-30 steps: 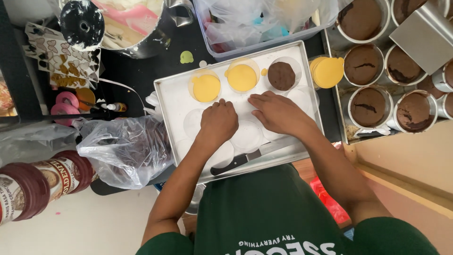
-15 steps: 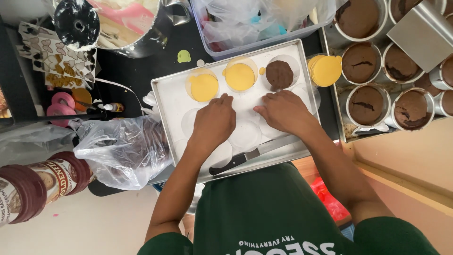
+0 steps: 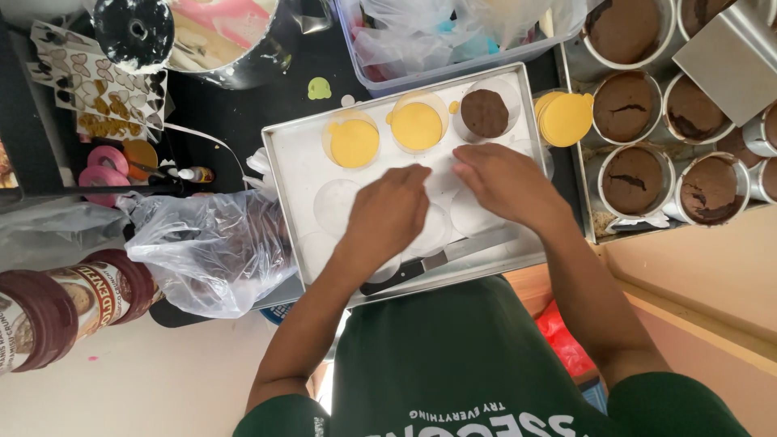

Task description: The person places a chocolate cake into a plastic cup on a tray and then fills the remaining cups with yellow paper circles.

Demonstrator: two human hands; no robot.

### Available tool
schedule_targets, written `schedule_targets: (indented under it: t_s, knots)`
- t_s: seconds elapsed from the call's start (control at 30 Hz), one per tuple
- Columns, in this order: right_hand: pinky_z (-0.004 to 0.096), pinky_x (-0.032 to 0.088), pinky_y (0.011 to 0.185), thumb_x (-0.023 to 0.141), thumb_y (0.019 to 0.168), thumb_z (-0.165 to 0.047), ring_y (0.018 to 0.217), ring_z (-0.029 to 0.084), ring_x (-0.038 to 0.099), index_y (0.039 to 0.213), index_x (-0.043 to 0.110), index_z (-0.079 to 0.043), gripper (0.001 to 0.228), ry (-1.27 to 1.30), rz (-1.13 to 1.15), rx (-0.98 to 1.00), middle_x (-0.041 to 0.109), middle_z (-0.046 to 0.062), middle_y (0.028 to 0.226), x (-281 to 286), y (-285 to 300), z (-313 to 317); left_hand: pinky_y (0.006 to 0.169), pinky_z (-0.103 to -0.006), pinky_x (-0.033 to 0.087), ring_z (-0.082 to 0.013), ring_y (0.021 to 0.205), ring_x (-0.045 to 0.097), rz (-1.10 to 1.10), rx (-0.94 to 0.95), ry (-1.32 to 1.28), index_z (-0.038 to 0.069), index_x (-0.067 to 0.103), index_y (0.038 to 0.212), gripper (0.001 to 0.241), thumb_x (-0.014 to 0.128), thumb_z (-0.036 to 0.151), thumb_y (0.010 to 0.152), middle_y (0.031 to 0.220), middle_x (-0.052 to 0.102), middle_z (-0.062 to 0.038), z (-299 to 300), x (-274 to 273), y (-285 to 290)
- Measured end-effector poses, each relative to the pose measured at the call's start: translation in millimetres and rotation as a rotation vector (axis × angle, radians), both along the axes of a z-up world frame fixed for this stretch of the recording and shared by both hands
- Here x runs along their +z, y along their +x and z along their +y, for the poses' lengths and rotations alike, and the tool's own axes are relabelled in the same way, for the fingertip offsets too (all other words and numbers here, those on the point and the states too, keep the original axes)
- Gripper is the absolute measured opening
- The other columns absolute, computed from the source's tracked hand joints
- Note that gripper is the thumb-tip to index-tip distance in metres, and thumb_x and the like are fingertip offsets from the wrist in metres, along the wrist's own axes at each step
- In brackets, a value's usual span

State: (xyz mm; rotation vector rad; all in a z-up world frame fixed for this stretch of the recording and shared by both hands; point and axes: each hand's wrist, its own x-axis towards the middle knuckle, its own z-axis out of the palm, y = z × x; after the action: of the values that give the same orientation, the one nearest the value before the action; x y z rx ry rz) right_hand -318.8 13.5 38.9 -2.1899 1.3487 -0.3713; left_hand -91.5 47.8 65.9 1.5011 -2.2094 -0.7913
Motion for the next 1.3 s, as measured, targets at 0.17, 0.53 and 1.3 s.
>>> schedule_targets:
  t_s: [0.17,0.53,1.3]
  knots:
    - [0.032,0.055,0.082,0.059,0.107,-0.017,0.095,0.022,0.072,0.123,0.072,-0.001,0.027,0.074,-0.321,-0.36,0.075,0.015,0.112,1.0,-48.0,0.9,0.104,-0.0446,0.047,-0.0335,0.122,0.063,0.111,-0.265,-0.149,0.002,0.066,0.122,0.033,0.063,0.013,0.091,0.128,0.069,-0.017,13.3,-23.7,-24.5]
    - [0.036,0.056,0.09,0.084,0.089,-0.016,0.117,0.029,0.063,0.136,0.063,-0.001,0.054,-0.348,-0.013,-0.625,0.057,0.019,0.137,-102.0,-137.1,-14.9,0.115,-0.0478,0.039,-0.0295,0.103,0.069,-0.206,-0.594,-0.128,0.005,0.066,0.11,0.025,0.063,0.002,0.085,0.1,0.072,-0.012,16.6,-44.0,-43.0]
    - [0.023,0.042,0.055,0.064,0.109,-0.02,0.06,0.006,0.054,0.085,0.073,0.003,0.035,0.069,-0.616,-0.866,0.062,0.002,0.067,-57.4,-110.1,119.3,0.05,-0.0344,0.05,-0.0246,0.075,0.072,-0.569,-0.45,0.157,0.008,0.069,0.088,0.015,0.071,0.003,0.074,0.085,0.069,-0.01,96.1,-66.9,-33.0]
